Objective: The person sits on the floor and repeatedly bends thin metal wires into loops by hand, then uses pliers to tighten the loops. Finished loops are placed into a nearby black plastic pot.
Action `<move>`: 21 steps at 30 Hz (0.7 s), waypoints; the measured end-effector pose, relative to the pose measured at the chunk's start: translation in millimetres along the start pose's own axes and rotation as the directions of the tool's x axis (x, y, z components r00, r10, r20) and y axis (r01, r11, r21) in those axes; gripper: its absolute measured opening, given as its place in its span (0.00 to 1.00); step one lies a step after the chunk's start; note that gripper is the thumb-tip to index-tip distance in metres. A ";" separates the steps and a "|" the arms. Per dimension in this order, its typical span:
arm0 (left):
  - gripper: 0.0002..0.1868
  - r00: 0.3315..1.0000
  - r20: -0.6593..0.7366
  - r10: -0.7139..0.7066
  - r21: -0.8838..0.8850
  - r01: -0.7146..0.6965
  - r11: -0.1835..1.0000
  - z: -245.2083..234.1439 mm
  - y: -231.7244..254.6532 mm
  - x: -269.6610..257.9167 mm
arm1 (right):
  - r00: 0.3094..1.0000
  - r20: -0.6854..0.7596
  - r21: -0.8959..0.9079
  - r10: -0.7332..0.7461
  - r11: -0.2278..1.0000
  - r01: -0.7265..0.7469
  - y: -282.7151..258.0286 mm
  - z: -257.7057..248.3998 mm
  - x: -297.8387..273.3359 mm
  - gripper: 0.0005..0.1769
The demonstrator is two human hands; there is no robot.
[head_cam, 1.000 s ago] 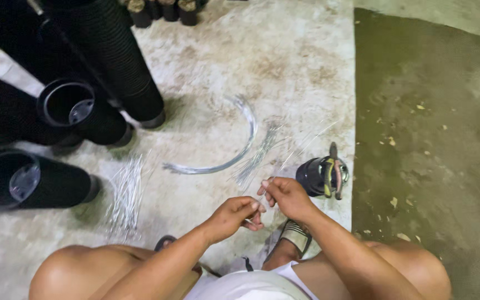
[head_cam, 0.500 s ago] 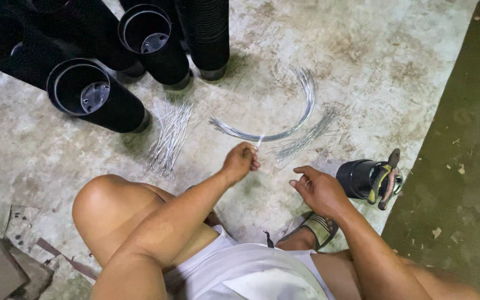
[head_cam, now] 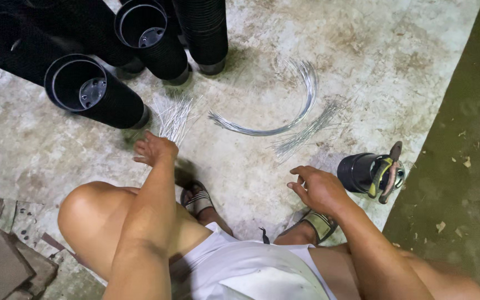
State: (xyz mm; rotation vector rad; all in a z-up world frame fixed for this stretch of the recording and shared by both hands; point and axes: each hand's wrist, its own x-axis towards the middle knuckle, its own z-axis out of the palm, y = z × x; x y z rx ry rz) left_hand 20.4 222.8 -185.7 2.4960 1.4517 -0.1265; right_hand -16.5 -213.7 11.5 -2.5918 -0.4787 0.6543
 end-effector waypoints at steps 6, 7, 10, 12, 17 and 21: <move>0.32 0.932 0.139 0.335 -0.145 -0.315 0.938 17.6 27.6 -47.4 | 0.988 0.120 -0.175 0.092 0.982 -0.071 1.1 -15.4 -15.6 0.23; 0.31 0.885 0.177 0.430 -0.191 -0.398 0.897 20.3 34.3 -59.8 | 0.988 0.128 -0.201 0.091 0.977 -0.064 -1.4 -20.2 -19.6 0.24; 0.22 0.681 0.278 0.678 -0.230 -0.638 0.735 30.2 55.2 -103.6 | 0.990 0.115 -0.165 0.083 0.984 -0.063 -12.4 -36.1 -33.9 0.24; 0.20 0.598 0.388 0.701 -0.213 -0.682 0.700 39.4 71.6 -133.2 | 0.986 0.144 -0.112 0.079 0.992 -0.063 -19.9 -44.1 -42.5 0.24; 0.20 0.427 0.429 0.796 -0.215 -0.807 0.550 71.9 116.7 -163.1 | 0.991 0.112 0.001 -0.078 0.997 0.079 -40.8 -52.2 -48.5 0.24; 0.18 0.355 0.314 0.881 -0.152 -0.897 0.415 115.8 148.5 -159.6 | 0.985 0.142 0.023 -0.096 0.995 0.093 -47.2 -53.2 -47.7 0.20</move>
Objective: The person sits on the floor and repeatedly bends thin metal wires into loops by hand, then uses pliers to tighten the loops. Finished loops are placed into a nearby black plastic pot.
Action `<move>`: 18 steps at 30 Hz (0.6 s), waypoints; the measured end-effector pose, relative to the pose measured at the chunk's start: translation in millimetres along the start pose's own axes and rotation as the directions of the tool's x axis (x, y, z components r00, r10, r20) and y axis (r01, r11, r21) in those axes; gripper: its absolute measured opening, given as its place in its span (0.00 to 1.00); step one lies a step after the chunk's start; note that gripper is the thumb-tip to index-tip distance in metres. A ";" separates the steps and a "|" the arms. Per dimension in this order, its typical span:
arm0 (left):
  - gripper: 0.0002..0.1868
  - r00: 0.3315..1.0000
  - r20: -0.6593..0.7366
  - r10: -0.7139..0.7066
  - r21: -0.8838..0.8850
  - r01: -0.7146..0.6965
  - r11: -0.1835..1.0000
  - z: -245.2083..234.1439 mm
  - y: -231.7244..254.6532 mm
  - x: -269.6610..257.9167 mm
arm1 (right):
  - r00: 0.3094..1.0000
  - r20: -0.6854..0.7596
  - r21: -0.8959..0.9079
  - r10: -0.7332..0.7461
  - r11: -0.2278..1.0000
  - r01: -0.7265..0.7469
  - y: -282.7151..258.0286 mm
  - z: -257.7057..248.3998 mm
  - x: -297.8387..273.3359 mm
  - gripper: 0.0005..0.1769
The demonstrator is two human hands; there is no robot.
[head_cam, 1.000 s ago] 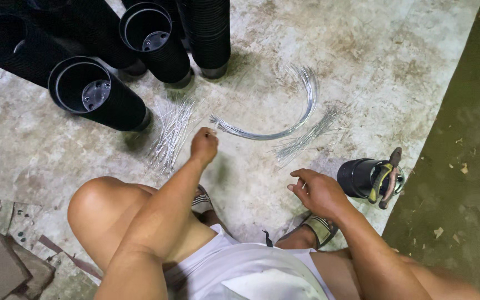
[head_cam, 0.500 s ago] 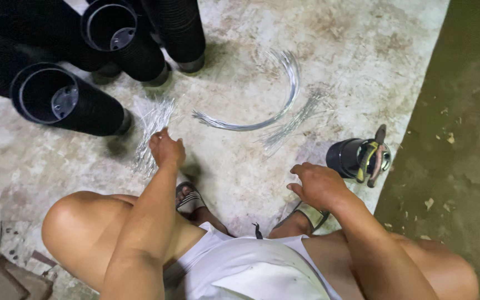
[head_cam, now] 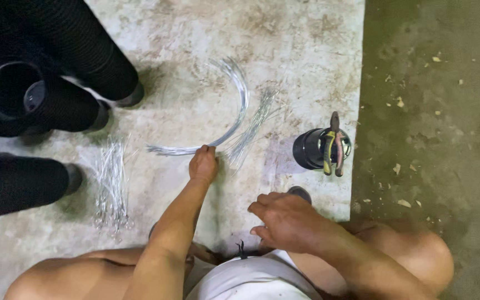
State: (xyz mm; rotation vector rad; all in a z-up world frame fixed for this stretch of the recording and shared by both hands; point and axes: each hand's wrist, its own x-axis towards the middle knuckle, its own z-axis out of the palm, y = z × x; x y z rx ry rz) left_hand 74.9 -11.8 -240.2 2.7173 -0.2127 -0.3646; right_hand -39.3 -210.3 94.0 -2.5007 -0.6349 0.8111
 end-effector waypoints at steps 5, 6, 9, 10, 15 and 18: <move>0.15 0.998 -0.016 0.059 0.135 -0.056 0.989 33.8 -15.0 43.7 | 0.998 0.042 0.057 0.039 0.998 -0.042 7.8 0.0 6.2 0.20; 0.15 0.998 0.039 0.039 0.154 -0.044 0.987 39.4 -17.7 48.5 | 0.999 0.043 0.054 0.021 0.998 -0.023 10.2 1.5 9.4 0.19; 0.14 0.988 0.153 0.006 0.226 -0.041 0.973 48.4 -26.1 58.7 | 0.998 0.070 0.037 0.000 0.999 -0.003 16.7 8.0 16.3 0.20; 0.13 0.986 0.168 0.015 0.258 -0.059 0.964 49.4 -28.9 60.0 | 0.996 0.085 0.034 -0.007 0.999 0.004 19.2 10.5 18.3 0.21; 0.11 0.988 0.144 0.056 0.208 -0.085 0.974 41.4 -33.0 62.3 | 0.994 0.105 0.011 -0.008 1.000 0.007 31.2 19.7 26.5 0.20; 0.08 0.994 0.103 0.028 0.091 -0.038 0.995 28.3 -33.5 56.9 | 0.997 0.081 -0.002 -0.019 1.000 0.019 34.0 22.6 30.0 0.20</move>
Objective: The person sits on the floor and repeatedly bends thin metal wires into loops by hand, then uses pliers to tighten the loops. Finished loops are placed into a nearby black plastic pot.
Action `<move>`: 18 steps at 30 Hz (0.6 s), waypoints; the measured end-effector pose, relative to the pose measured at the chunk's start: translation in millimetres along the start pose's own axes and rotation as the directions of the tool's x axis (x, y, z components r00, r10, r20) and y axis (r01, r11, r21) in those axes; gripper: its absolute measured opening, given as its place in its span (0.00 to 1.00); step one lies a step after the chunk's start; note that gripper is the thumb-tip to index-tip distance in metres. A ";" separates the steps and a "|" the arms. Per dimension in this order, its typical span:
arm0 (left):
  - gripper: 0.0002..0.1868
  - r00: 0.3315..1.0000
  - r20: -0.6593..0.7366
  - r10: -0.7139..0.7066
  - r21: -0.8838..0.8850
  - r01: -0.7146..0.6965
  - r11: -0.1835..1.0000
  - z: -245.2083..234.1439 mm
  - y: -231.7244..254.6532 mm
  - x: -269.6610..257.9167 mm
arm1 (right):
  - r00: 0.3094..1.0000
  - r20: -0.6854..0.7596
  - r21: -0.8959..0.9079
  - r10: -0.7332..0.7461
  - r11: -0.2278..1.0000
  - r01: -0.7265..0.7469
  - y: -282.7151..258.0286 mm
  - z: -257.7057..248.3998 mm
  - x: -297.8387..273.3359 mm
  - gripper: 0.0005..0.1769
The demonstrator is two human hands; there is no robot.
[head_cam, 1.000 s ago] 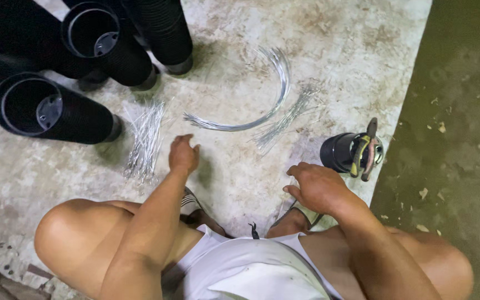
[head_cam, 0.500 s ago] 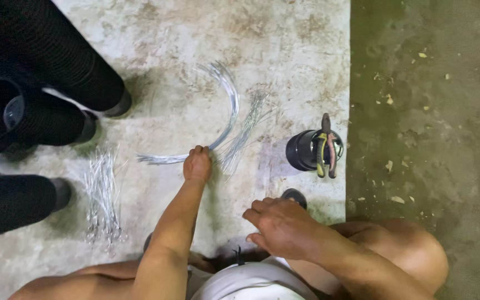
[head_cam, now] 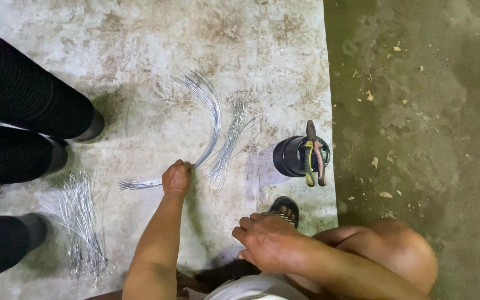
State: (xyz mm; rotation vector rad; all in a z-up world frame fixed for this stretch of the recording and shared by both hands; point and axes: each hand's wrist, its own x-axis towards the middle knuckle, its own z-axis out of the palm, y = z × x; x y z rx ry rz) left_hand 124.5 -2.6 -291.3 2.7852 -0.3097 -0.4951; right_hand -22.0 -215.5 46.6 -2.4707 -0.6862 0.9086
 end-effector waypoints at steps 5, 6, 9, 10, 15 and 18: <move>0.03 0.986 -0.124 0.113 -0.036 -0.118 0.992 -17.5 3.2 -12.0 | 1.000 0.010 -0.007 0.007 1.000 -0.007 -2.3 -1.0 2.9 0.19; 0.04 0.973 -0.192 0.128 -0.043 -0.139 0.989 -20.9 3.5 -12.9 | 1.000 0.015 -0.014 0.010 1.000 -0.010 -4.1 -0.7 3.2 0.19; 0.06 0.935 -0.337 0.113 -0.122 -0.162 0.979 -32.7 6.6 -19.7 | 1.000 0.014 -0.008 0.009 1.000 -0.009 -6.2 -2.6 3.3 0.20; 0.05 0.935 -0.349 0.069 -0.191 -0.143 0.971 -37.5 8.2 -21.7 | 1.000 0.010 -0.004 0.006 1.000 -0.006 -5.6 -3.5 4.1 0.20; 0.08 0.810 -0.556 -0.188 -0.562 -0.199 0.803 -75.3 24.5 -24.4 | 0.989 -0.102 0.000 0.111 0.994 -0.111 -1.5 -14.6 1.3 0.22; 0.09 0.763 -0.535 -0.363 -0.750 -0.231 0.619 -111.6 33.3 -13.2 | 0.979 -0.148 0.007 0.142 0.990 -0.143 -1.0 -21.9 -1.8 0.22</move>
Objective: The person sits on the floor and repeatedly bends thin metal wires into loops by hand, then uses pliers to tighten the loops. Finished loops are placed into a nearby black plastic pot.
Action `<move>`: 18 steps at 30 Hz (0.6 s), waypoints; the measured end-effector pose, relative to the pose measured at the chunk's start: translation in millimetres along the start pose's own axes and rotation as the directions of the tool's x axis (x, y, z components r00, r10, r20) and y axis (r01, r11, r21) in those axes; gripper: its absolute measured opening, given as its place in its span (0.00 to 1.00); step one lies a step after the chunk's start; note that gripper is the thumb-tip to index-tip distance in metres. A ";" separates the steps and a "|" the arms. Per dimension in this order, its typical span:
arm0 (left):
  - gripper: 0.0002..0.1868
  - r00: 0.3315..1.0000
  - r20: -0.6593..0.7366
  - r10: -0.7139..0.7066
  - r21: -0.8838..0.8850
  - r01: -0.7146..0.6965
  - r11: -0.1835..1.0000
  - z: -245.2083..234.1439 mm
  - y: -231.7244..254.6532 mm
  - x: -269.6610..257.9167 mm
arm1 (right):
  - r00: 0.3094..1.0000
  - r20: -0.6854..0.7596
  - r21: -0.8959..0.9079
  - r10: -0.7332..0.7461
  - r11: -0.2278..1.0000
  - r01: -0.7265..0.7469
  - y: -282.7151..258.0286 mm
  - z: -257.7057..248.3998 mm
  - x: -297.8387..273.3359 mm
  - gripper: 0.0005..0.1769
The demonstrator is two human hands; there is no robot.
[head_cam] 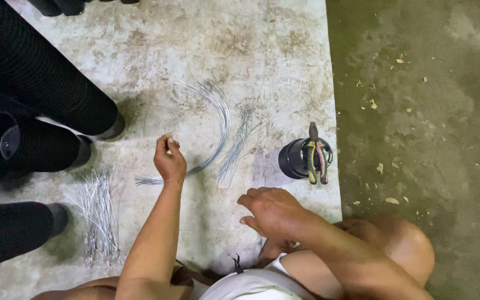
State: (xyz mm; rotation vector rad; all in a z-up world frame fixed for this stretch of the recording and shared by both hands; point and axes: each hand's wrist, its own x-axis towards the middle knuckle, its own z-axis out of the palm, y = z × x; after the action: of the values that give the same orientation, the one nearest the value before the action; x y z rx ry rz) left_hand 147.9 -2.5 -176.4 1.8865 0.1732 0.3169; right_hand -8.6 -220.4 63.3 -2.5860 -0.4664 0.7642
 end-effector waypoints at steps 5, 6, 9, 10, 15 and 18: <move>0.09 0.961 0.172 0.216 0.250 -0.255 0.934 -28.7 45.9 19.1 | 0.999 -0.022 0.024 0.026 0.999 -0.025 0.5 -8.0 -5.4 0.21; 0.09 0.908 0.354 0.223 0.366 -0.354 0.861 -33.0 51.1 20.8 | 0.999 -0.044 0.036 0.016 0.999 -0.014 1.0 -8.2 -7.2 0.21; 0.12 0.667 0.745 -0.002 0.542 -0.603 0.586 -39.9 53.4 17.7 | 0.999 -0.034 0.033 0.003 0.999 -0.002 2.6 -6.5 -8.6 0.21; 0.14 0.595 0.792 -0.135 0.568 -0.637 0.521 -37.4 50.4 9.2 | 1.000 -0.016 0.023 0.001 1.000 -0.001 3.0 -6.3 -8.2 0.21; 0.09 0.353 0.840 -0.412 0.523 -0.730 0.441 -30.6 22.6 -49.5 | 1.000 0.029 0.005 -0.012 1.000 0.012 3.4 0.3 -5.5 0.23; 0.08 0.334 0.830 -0.447 0.522 -0.746 0.413 -33.0 18.3 -61.8 | 0.999 0.031 0.004 0.021 1.000 -0.021 7.8 2.0 -3.7 0.24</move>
State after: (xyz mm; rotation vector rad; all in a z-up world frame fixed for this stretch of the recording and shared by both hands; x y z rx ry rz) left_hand 78.4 4.2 -157.3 2.8720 -0.9786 -1.0995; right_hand -11.1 -228.2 59.8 -2.5817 -0.4473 0.8125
